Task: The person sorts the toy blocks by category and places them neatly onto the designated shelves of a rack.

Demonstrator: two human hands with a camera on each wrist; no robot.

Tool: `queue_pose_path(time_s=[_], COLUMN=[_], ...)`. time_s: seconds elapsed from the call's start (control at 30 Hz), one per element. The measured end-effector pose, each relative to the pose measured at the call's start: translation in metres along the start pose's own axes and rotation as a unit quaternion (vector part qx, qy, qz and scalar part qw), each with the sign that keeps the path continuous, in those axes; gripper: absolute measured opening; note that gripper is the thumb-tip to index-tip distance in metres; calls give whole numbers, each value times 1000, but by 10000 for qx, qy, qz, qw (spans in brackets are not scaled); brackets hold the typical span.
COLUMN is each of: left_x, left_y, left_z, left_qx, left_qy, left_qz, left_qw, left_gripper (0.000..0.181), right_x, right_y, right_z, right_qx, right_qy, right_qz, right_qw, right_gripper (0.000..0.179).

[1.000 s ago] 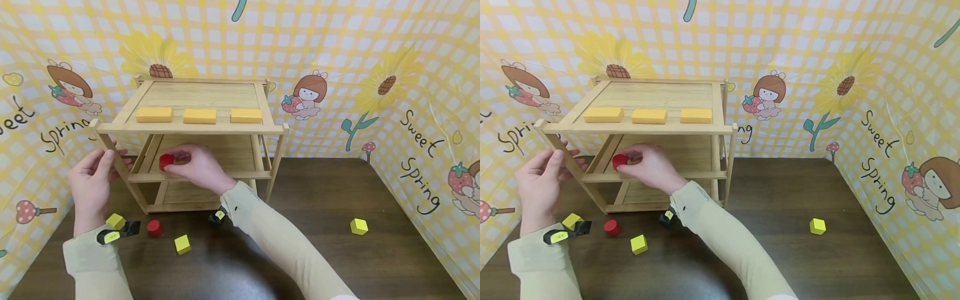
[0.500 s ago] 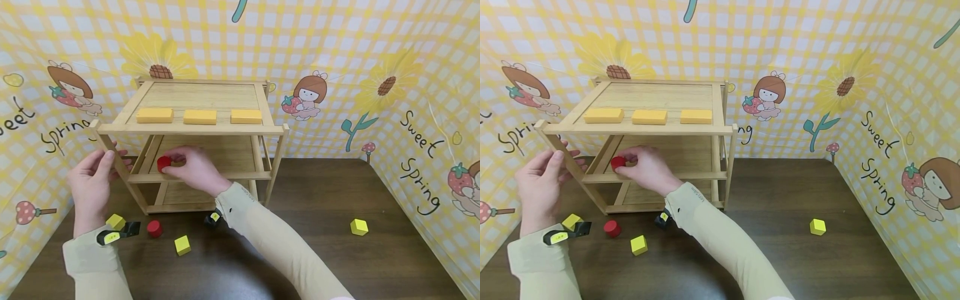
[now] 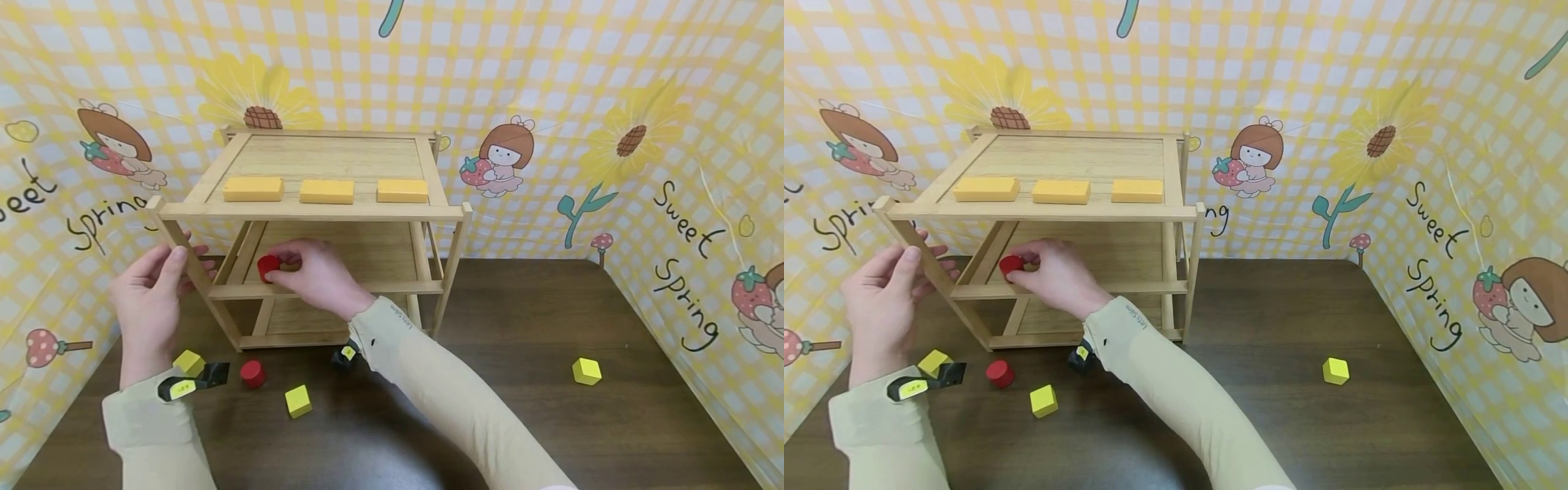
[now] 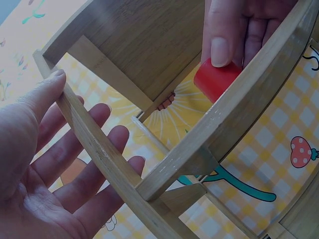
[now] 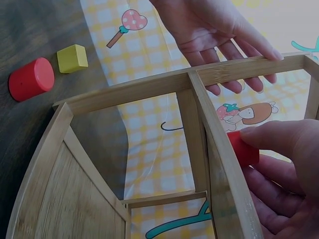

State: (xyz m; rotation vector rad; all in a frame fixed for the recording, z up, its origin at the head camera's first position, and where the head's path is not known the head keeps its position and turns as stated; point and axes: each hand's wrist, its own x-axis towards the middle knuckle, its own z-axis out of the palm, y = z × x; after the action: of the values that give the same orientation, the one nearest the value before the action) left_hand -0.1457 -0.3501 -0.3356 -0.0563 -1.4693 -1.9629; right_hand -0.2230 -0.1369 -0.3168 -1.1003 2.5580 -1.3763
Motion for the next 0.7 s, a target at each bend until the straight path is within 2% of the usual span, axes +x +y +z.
queue_pose_path(time_s=[0.17, 0.33, 0.7], left_x=[1, 1, 0], left_y=[0, 0, 0], left_z=[0, 0, 1], left_qx=[-290, -301, 30], left_qy=[-92, -100, -49], left_qz=[34, 17, 23], left_qw=[9995, 9995, 10000], left_gripper=[33, 32, 34], right_x=[1, 1, -16], right_y=[0, 0, 2], right_z=[1, 0, -9], right_qx=[-176, -202, -401], right_qy=[-11, -7, 168], right_qz=[98, 86, -237], right_qw=[9998, 9998, 9988], right_gripper=[36, 37, 44])
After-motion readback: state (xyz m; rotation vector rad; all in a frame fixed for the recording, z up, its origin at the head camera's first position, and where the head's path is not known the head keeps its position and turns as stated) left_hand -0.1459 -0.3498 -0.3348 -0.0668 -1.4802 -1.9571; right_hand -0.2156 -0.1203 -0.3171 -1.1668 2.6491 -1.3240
